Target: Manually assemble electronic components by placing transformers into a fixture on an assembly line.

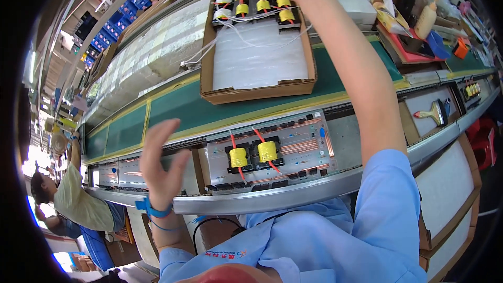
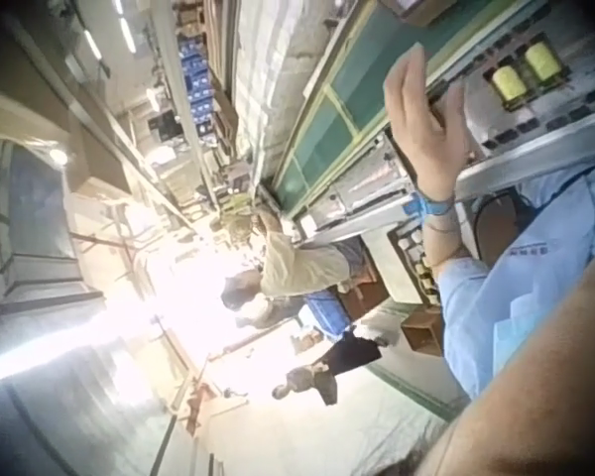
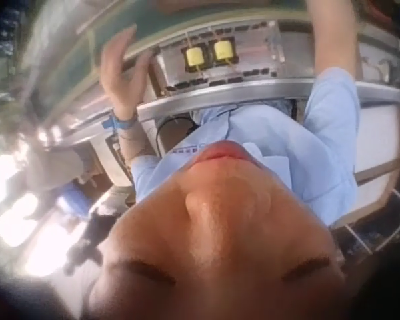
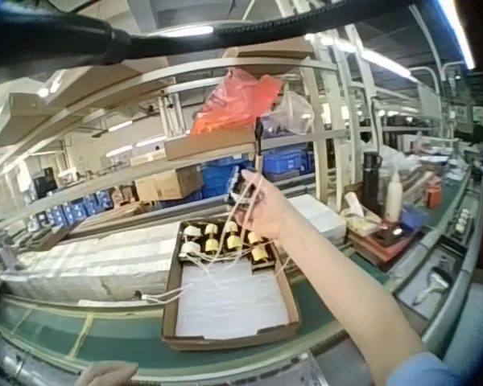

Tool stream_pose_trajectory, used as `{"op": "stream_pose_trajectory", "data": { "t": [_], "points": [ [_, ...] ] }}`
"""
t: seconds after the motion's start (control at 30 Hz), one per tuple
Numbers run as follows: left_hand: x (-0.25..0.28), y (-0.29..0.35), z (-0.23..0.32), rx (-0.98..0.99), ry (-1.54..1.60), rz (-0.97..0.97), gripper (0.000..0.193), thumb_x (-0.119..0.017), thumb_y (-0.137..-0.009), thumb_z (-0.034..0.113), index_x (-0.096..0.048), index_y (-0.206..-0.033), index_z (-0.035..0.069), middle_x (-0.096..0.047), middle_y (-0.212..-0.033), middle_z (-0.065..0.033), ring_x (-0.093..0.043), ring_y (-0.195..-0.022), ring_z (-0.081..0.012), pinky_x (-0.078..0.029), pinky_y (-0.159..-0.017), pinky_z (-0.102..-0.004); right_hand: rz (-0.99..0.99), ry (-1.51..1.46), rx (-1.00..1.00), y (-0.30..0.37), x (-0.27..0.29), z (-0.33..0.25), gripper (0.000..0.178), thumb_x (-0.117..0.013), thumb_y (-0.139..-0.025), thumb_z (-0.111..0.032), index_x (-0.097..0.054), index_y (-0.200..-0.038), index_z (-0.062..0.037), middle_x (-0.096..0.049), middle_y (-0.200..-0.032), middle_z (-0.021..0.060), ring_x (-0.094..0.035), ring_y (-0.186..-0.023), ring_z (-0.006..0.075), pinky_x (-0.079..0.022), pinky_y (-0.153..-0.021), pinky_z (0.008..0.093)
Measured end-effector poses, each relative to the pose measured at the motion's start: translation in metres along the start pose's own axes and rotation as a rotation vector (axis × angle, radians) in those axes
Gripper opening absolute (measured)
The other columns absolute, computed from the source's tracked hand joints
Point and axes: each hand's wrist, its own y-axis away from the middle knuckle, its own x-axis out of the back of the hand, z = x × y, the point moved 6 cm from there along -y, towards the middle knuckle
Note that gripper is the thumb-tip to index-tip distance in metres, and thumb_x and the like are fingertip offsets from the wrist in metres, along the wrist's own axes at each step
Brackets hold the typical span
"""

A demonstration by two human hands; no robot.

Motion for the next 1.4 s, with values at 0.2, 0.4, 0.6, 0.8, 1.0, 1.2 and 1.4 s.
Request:
{"op": "stream_pose_trajectory", "data": {
  "t": [0.2, 0.4, 0.6, 0.8, 1.0, 1.2, 1.4],
  "points": [
    [-0.067, -0.083, -0.003, -0.063, 0.005, -0.220, 0.023, -0.059, -0.082, -0.003, -0.067, -0.103, 0.002, -0.066, -0.103, -0.0145, -0.064, -0.093, -0.0322, -0.050, -0.080, -0.0352, 0.208, -0.169, 0.133, 0.062, 0.075, -0.062, 0.037, -0.066, -0.085, -0.043, -0.067, -0.091, -0.0065, -0.066, -0.079, 0.0088, -0.064, -0.075, 0.0277, -0.052, -0.063, 0.0328],
    [-0.182, -0.136, -0.086, 0.068, -0.367, -0.775, 0.033, -0.051, -0.084, -0.002, -0.064, -0.114, 0.002, -0.062, -0.118, -0.0191, -0.060, -0.104, -0.0381, -0.048, -0.089, -0.0416, -0.067, -0.011, -0.023, 0.129, 0.142, -0.100, 0.052, -0.055, -0.095, -0.033, -0.047, -0.130, 0.0046, -0.049, -0.132, 0.0274, -0.056, -0.102, 0.0318, -0.050, -0.080, 0.0321],
    [-0.218, -0.187, -0.073, -0.224, -0.094, -0.306, 0.052, -0.056, -0.081, -0.001, -0.047, -0.132, 0.003, -0.052, -0.131, -0.0221, -0.051, -0.119, -0.0380, -0.044, -0.099, -0.0403, -0.012, 0.137, -0.046, 0.211, 0.122, -0.100, 0.053, -0.052, -0.095, -0.042, -0.053, -0.126, -0.0001, -0.058, -0.120, 0.0276, -0.065, -0.091, 0.0285, -0.055, -0.070, 0.0292],
    [-0.255, -0.221, -0.075, -0.232, -0.119, -0.207, 0.060, -0.073, -0.077, 0.016, -0.050, -0.130, 0.006, -0.054, -0.122, -0.0175, -0.053, -0.112, -0.0385, -0.045, -0.093, -0.0423, 0.094, 0.293, 0.058, 0.261, 0.123, -0.079, 0.042, -0.051, -0.097, -0.027, -0.052, -0.126, 0.0027, -0.064, -0.114, 0.0164, -0.065, -0.098, 0.0227, -0.054, -0.076, 0.0316],
    [-0.252, -0.219, -0.067, -0.234, 0.000, 0.038, 0.051, -0.075, -0.079, 0.029, -0.060, -0.123, 0.008, -0.060, -0.110, -0.0143, -0.060, -0.099, -0.0295, -0.049, -0.083, -0.0385, 0.076, 0.509, -0.082, 0.283, 0.101, -0.051, 0.064, -0.069, -0.078, -0.025, -0.049, -0.130, 0.0053, -0.063, -0.115, 0.0130, -0.062, -0.105, 0.0186, -0.047, -0.093, 0.0311],
    [-0.245, -0.242, -0.056, 0.094, -0.255, -0.331, 0.033, -0.064, -0.086, 0.032, -0.066, -0.106, 0.005, -0.069, -0.090, -0.0174, -0.067, -0.081, -0.0312, -0.053, -0.072, -0.0377, 0.160, 0.582, -0.177, 0.289, 0.097, -0.043, 0.080, -0.077, -0.067, -0.031, -0.047, -0.132, 0.0045, -0.067, -0.103, 0.0124, -0.065, -0.089, 0.0164, -0.053, -0.076, 0.0277],
    [-0.258, -0.228, -0.084, 0.045, -0.355, -0.243, 0.043, -0.062, -0.081, 0.020, -0.052, -0.119, 0.003, -0.061, -0.106, -0.0269, -0.062, -0.096, -0.0431, -0.051, -0.083, -0.0462, 0.124, 0.655, -0.256, 0.289, 0.091, -0.037, 0.075, -0.078, -0.067, -0.029, -0.049, -0.129, 0.0018, -0.068, -0.099, 0.0102, -0.065, -0.084, 0.0121, -0.051, -0.065, 0.0226]
  ]
}}
